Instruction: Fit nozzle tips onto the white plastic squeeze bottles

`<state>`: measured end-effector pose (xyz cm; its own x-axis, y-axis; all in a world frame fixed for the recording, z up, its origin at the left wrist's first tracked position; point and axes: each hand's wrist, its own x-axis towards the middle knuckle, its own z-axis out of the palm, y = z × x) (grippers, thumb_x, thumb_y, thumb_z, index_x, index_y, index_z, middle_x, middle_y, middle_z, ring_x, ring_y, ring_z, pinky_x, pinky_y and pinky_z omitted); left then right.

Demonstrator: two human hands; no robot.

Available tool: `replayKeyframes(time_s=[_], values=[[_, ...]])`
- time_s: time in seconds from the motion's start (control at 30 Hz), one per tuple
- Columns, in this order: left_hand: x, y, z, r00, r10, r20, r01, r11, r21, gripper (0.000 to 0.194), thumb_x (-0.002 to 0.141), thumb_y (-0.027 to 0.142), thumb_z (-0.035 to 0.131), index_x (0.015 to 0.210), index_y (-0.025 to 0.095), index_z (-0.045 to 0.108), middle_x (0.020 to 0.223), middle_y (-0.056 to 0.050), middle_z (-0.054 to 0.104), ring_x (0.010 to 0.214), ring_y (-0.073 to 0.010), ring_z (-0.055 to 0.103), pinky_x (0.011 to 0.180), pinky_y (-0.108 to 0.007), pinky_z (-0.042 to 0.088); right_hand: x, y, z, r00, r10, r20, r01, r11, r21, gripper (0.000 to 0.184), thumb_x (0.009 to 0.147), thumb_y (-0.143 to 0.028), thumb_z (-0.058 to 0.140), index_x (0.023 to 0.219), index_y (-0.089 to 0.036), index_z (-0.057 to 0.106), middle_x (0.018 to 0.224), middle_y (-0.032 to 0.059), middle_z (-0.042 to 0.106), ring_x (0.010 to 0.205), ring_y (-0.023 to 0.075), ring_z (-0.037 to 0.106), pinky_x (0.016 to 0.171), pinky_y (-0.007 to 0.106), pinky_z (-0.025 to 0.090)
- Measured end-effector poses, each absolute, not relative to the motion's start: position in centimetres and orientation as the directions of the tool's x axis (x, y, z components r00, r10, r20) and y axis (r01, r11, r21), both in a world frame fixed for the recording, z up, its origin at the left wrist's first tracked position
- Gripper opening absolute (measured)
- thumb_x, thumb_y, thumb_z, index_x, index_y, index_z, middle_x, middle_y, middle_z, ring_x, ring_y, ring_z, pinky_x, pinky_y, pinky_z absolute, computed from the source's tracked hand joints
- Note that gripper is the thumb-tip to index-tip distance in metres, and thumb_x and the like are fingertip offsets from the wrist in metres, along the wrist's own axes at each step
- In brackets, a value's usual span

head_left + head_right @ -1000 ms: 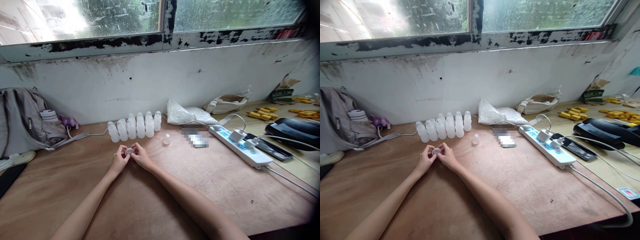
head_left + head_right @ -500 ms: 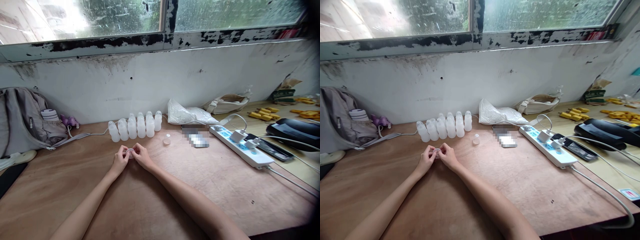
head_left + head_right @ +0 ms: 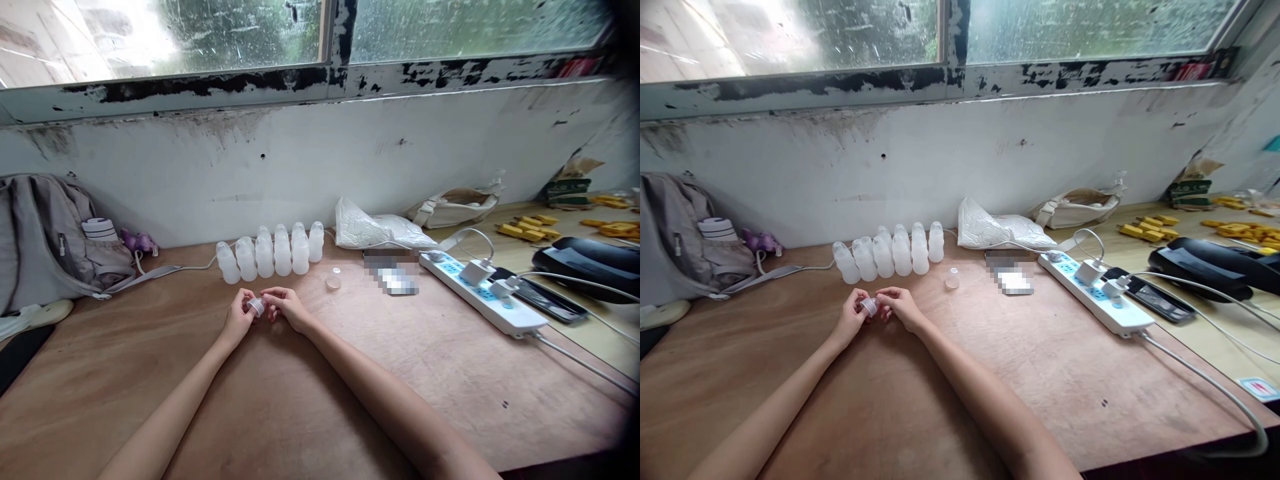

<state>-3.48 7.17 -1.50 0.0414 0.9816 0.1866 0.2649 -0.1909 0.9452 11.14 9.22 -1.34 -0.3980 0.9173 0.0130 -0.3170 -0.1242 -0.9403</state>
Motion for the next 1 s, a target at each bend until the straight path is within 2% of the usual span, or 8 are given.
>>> replayKeyframes(time_s=[0.27,0.57,0.7,0.83,1.0], values=[[-3.5,7.2,-1.2,0.110,0.977,0.183,0.213,-0.203,0.956,0.022,0.067,0.028,0.055,0.073,0.021,0.035,0.058,0.008,0.046,0.044,-0.0066,0.047,0.039,-0.016,0.038,11.5,9.3,-1.1,-0.446,0.895,0.028,-0.315,-0.127,-0.941,0.028,0.062,-0.035,0.069,0.074,-0.014,0.056,0.056,-0.0039,0.056,0.042,0.0071,0.050,0.040,0.020,0.042],[-3.6,7.2,-1.5,0.118,0.971,0.208,0.256,-0.232,0.938,0.023,0.069,0.030,0.054,0.071,0.021,0.033,0.049,0.010,0.043,0.036,-0.0050,0.041,0.036,-0.014,0.031,11.6,9.2,-0.9,-0.476,0.879,0.032,-0.328,-0.143,-0.934,0.026,0.064,-0.035,0.068,0.075,-0.014,0.058,0.059,-0.0022,0.057,0.047,0.0078,0.051,0.046,0.022,0.044],[-3.6,7.4,-1.6,0.106,0.971,0.216,0.300,-0.238,0.924,0.024,0.070,0.033,0.054,0.071,0.021,0.034,0.049,0.010,0.043,0.036,-0.0050,0.041,0.035,-0.015,0.031,11.6,9.1,-0.8,-0.466,0.884,0.033,-0.333,-0.140,-0.932,0.026,0.063,-0.035,0.068,0.072,-0.013,0.058,0.061,-0.0016,0.057,0.048,0.0075,0.051,0.047,0.022,0.043],[-3.5,7.1,-1.2,0.102,0.968,0.229,0.377,-0.251,0.892,0.017,0.073,0.033,0.050,0.079,0.020,0.041,0.056,0.006,0.053,0.039,-0.0087,0.049,0.036,-0.018,0.037,11.3,9.2,-1.2,-0.404,0.914,0.028,-0.351,-0.127,-0.928,0.028,0.063,-0.039,0.067,0.069,-0.015,0.054,0.060,-0.0032,0.056,0.046,0.0071,0.049,0.045,0.021,0.040],[-3.7,6.4,0.4,0.108,0.940,0.322,0.522,-0.329,0.787,0.023,0.069,0.025,0.055,0.092,0.020,0.055,0.080,-0.002,0.065,0.053,-0.0120,0.056,0.053,-0.023,0.045,11.3,9.7,-1.7,-0.317,0.948,0.011,-0.392,-0.121,-0.912,0.032,0.067,-0.046,0.061,0.069,-0.017,0.048,0.053,-0.0063,0.048,0.042,0.0062,0.045,0.043,0.021,0.040]])
